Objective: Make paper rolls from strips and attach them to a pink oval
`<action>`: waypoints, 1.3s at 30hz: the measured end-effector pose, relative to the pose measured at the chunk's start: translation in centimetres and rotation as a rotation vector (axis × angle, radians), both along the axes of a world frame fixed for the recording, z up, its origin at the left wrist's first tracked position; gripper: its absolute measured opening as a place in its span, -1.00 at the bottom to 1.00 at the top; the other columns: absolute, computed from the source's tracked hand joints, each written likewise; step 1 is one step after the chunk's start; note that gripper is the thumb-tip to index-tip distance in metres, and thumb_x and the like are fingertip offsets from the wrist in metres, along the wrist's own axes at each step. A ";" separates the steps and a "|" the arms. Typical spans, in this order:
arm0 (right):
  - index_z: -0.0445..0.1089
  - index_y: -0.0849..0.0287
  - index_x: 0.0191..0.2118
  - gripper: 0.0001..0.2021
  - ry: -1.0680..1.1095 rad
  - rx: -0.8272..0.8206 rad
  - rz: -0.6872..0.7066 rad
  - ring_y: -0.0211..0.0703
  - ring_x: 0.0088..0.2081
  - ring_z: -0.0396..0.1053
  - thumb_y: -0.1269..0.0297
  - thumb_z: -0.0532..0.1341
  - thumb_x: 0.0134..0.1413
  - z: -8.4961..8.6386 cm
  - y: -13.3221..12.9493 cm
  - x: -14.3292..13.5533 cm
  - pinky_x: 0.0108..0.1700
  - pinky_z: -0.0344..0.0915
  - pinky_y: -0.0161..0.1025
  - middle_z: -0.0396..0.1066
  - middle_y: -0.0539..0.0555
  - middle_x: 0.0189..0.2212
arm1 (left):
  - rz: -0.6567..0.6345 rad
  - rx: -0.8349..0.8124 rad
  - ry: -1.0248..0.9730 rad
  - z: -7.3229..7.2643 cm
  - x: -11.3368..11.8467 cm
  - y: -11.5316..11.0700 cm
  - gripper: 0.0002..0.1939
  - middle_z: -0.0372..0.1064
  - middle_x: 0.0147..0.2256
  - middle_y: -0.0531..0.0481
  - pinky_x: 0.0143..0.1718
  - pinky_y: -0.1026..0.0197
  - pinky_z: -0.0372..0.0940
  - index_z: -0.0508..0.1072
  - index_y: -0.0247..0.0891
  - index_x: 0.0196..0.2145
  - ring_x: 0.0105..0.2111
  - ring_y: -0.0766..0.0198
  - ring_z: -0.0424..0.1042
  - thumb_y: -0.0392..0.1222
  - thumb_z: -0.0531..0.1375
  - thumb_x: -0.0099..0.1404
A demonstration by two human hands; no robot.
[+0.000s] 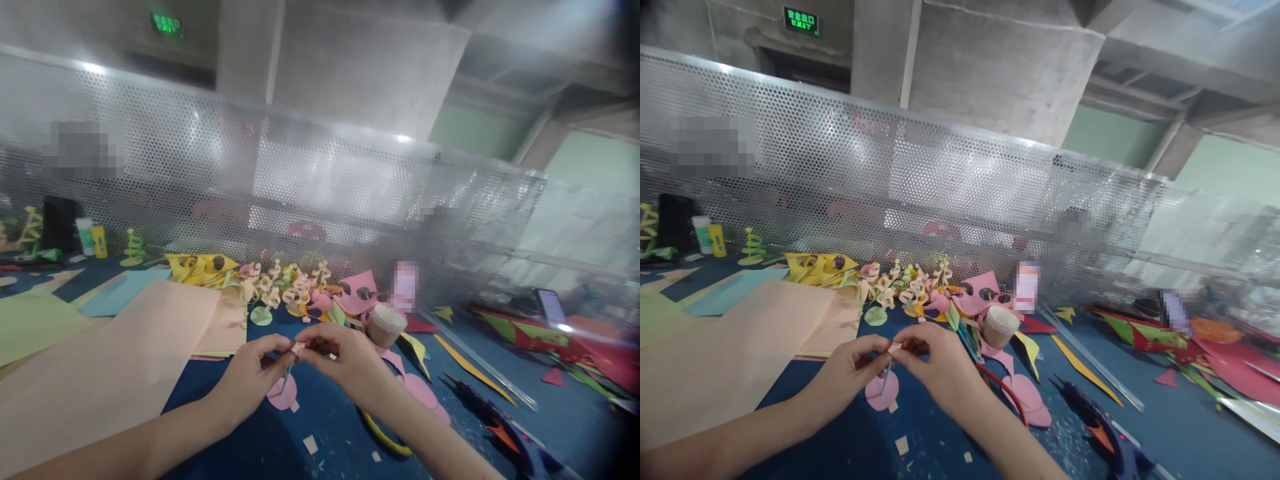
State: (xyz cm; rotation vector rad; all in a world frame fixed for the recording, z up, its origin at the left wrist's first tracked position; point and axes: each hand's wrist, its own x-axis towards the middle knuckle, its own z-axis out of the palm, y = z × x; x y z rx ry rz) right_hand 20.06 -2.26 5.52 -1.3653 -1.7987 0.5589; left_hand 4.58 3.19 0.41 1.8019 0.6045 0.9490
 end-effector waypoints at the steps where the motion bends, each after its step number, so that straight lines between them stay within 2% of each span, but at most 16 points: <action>1: 0.41 0.19 -0.35 -0.89 -0.005 0.008 0.007 -0.27 -0.43 0.38 0.39 0.17 -0.05 0.0 0.0 0.0 -0.37 0.32 -0.32 0.42 0.01 -0.48 | -0.002 -0.001 0.002 0.0 0.0 0.0 -0.83 0.30 -0.47 0.06 -0.40 0.32 0.20 0.40 -0.27 -0.39 -0.46 0.32 0.29 -0.16 0.07 0.20; 10: 0.36 0.19 -0.42 -0.94 -0.121 0.033 -0.018 -0.27 -0.48 0.32 0.40 0.13 -0.04 -0.1 0.4 -0.3 -0.43 0.26 -0.33 0.37 0.00 -0.53 | -0.024 -0.041 -0.015 -0.1 0.1 0.0 -0.81 0.21 -0.50 0.08 -0.44 0.32 0.17 0.37 -0.29 -0.44 -0.49 0.34 0.24 -0.15 0.05 0.20; 16: 0.34 0.21 -0.33 -0.88 -0.026 0.002 -0.010 -0.25 -0.45 0.36 0.34 0.16 -0.06 -0.7 0.7 0.1 -0.40 0.31 -0.32 0.39 0.03 -0.48 | -0.048 -0.050 -0.032 -0.2 0.2 0.1 -0.85 0.22 -0.53 0.10 -0.45 0.35 0.16 0.38 -0.29 -0.45 -0.51 0.36 0.24 -0.19 0.08 0.18; 23: 0.35 0.18 -0.42 -0.91 -0.022 -0.030 0.045 -0.23 -0.46 0.36 0.29 0.15 -0.02 -0.7 1.0 0.4 -0.41 0.27 -0.30 0.40 0.02 -0.52 | -0.045 -0.039 -0.019 -0.8 0.2 0.4 -0.86 0.33 -0.47 0.05 -0.39 0.33 0.20 0.41 -0.29 -0.44 -0.44 0.32 0.31 -0.18 0.10 0.16; 27: 0.38 0.18 -0.34 -0.73 0.171 -0.081 0.022 -0.20 -0.45 0.35 0.08 0.10 0.00 -0.9 1.6 0.6 -0.38 0.28 -0.25 0.38 0.03 -0.51 | -0.013 -0.087 -0.009 -0.7 0.2 0.5 -0.84 0.37 -0.46 0.02 -0.41 0.32 0.22 0.40 -0.29 -0.46 -0.47 0.32 0.31 -0.17 0.09 0.16; 29: 0.38 0.21 -0.31 -0.60 0.334 -0.140 -0.022 -0.19 -0.46 0.35 -0.04 0.04 0.00 -1.7 2.1 0.7 -0.38 0.30 -0.23 0.36 0.05 -0.51 | 0.005 -0.110 -0.032 -0.6 0.3 0.6 -0.83 0.38 -0.46 0.02 -0.41 0.30 0.23 0.40 -0.30 -0.45 -0.49 0.32 0.31 -0.16 0.09 0.17; 31: 0.38 0.23 -0.35 -0.56 0.401 -0.177 -0.052 -0.19 -0.48 0.35 -0.08 0.01 -0.01 -2.9 2.5 0.8 -0.40 0.30 -0.24 0.34 0.05 -0.53 | 0.004 -0.132 -0.061 -0.5 0.3 0.8 -0.83 0.38 -0.46 0.01 -0.40 0.28 0.25 0.40 -0.30 -0.43 -0.48 0.30 0.33 -0.15 0.10 0.16; 35: 0.38 0.20 -0.36 -0.71 0.172 -0.101 -0.051 -0.16 -0.39 0.36 0.10 0.05 0.04 -4.9 2.5 0.5 -0.33 0.29 -0.25 0.40 0.08 -0.46 | 0.032 -0.144 -0.097 -0.4 0.2 1.2 -0.83 0.36 -0.48 0.04 -0.40 0.28 0.27 0.41 -0.29 -0.42 -0.47 0.29 0.34 -0.13 0.13 0.13; 39: 0.37 0.16 -0.29 -0.84 -0.006 -0.031 -0.016 -0.17 -0.30 0.34 0.27 0.15 -0.02 -5.7 1.8 0.0 -0.29 0.26 -0.29 0.38 0.06 -0.32 | 0.100 -0.111 -0.068 -0.4 0.1 1.5 -0.83 0.37 -0.47 0.04 -0.38 0.28 0.27 0.42 -0.29 -0.43 -0.48 0.29 0.35 -0.13 0.14 0.11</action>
